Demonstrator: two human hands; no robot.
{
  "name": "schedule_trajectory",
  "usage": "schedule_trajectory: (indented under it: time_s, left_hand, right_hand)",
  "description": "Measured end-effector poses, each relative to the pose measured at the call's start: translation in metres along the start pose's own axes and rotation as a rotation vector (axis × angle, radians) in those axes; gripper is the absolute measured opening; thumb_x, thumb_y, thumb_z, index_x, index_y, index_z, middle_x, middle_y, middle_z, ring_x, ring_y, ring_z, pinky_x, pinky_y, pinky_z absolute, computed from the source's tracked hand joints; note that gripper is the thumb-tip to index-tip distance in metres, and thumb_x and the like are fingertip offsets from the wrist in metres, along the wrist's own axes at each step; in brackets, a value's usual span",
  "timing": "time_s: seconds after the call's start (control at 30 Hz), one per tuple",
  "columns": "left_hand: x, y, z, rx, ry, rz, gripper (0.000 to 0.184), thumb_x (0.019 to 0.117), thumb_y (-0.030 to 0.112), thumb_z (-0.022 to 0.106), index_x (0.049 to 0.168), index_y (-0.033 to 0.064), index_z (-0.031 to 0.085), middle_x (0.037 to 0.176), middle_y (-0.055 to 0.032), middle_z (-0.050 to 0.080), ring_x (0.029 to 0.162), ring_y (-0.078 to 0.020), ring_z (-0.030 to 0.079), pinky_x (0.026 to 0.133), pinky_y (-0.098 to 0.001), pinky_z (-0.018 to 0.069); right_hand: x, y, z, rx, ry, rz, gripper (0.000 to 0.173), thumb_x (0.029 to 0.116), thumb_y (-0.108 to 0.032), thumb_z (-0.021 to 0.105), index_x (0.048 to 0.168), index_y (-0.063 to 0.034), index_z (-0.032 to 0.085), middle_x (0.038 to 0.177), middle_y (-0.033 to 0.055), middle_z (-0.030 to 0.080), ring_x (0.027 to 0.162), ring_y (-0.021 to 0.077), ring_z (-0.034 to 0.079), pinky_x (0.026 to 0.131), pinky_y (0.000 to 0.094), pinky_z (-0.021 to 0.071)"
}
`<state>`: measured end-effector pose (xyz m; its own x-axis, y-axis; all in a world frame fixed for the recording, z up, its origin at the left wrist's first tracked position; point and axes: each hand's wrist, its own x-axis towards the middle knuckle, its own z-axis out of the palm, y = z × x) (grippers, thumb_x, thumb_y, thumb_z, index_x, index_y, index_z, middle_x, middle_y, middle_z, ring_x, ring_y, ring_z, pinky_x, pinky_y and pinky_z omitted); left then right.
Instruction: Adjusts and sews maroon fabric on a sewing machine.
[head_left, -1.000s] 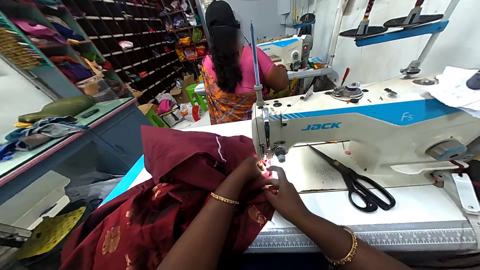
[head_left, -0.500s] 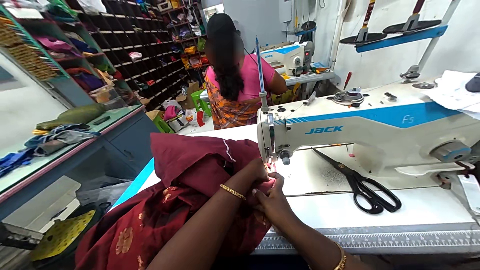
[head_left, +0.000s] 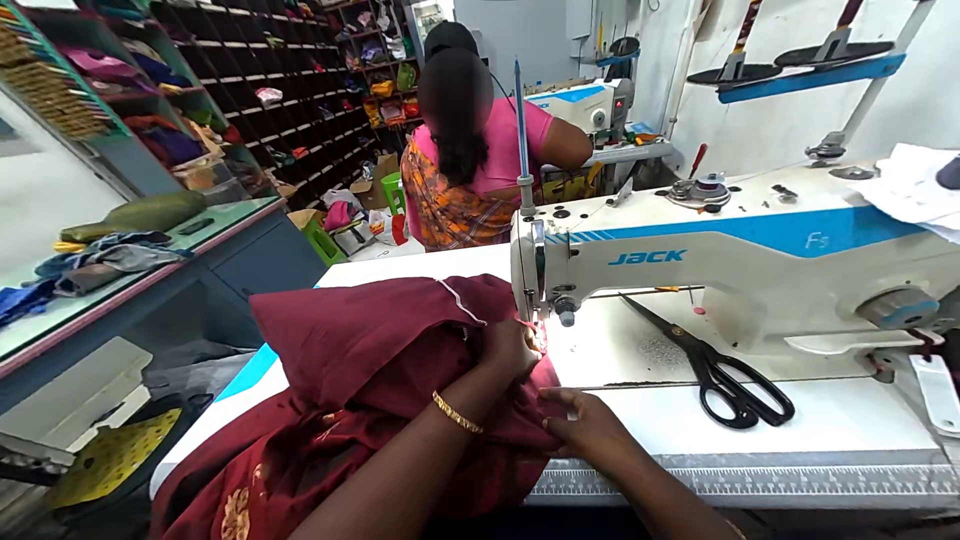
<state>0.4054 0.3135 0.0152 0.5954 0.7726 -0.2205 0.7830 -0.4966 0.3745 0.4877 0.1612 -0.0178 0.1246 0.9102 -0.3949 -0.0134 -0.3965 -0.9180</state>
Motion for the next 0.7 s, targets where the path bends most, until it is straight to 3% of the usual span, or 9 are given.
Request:
schedule_trajectory:
  time_s: [0.2, 0.27, 0.4, 0.57, 0.7]
  left_hand:
    - [-0.027, 0.019, 0.018, 0.120, 0.050, -0.039, 0.019, 0.0995, 0.005, 0.059, 0.113, -0.0008, 0.071, 0.118, -0.0205, 0.068, 0.114, -0.0361, 0.065, 0.098, -0.0535, 0.0516]
    - [-0.033, 0.020, 0.025, 0.127, 0.136, -0.001, 0.017, 0.0995, 0.005, 0.059, 0.109, -0.0021, 0.072, 0.114, -0.0212, 0.069, 0.109, -0.0370, 0.067, 0.094, -0.0536, 0.0537]
    - [-0.036, 0.023, 0.031, 0.218, 0.162, 0.057, 0.020, 0.1019, 0.003, 0.054, 0.110, -0.0052, 0.071, 0.117, -0.0212, 0.067, 0.115, -0.0365, 0.064, 0.099, -0.0495, 0.0519]
    - [-0.041, 0.026, 0.033, 0.367, 0.100, 0.153, 0.014, 0.0922, -0.005, 0.062, 0.101, -0.0058, 0.073, 0.116, -0.0190, 0.067, 0.116, -0.0347, 0.062, 0.101, -0.0465, 0.0498]
    - [-0.038, 0.021, 0.034, 0.267, 0.128, 0.115, 0.019, 0.0984, -0.002, 0.056, 0.105, -0.0054, 0.073, 0.117, -0.0193, 0.067, 0.119, -0.0333, 0.062, 0.105, -0.0439, 0.0486]
  right_hand:
    - [0.003, 0.001, -0.004, 0.093, 0.003, 0.014, 0.049, 0.0970, 0.000, 0.064, 0.143, -0.0004, 0.047, 0.124, 0.0176, 0.065, 0.091, 0.0182, 0.072, 0.076, 0.0315, 0.0611]
    - [0.002, 0.000, -0.006, 0.176, -0.007, 0.021, 0.055, 0.0959, 0.002, 0.065, 0.145, 0.0005, 0.042, 0.121, 0.0181, 0.066, 0.086, 0.0177, 0.072, 0.073, 0.0299, 0.0611]
    - [0.003, 0.000, -0.008, 0.203, -0.036, 0.032, 0.057, 0.0955, 0.003, 0.065, 0.146, -0.0006, 0.040, 0.121, 0.0167, 0.066, 0.088, 0.0180, 0.073, 0.073, 0.0307, 0.0617]
    - [0.004, 0.001, -0.008, 0.137, -0.042, 0.026, 0.056, 0.0946, 0.001, 0.066, 0.145, -0.0027, 0.042, 0.119, 0.0145, 0.068, 0.091, 0.0174, 0.073, 0.076, 0.0312, 0.0615]
    - [0.004, 0.001, -0.008, 0.150, -0.051, 0.025, 0.056, 0.0946, 0.001, 0.067, 0.144, -0.0027, 0.042, 0.117, 0.0136, 0.069, 0.090, 0.0171, 0.074, 0.076, 0.0317, 0.0624]
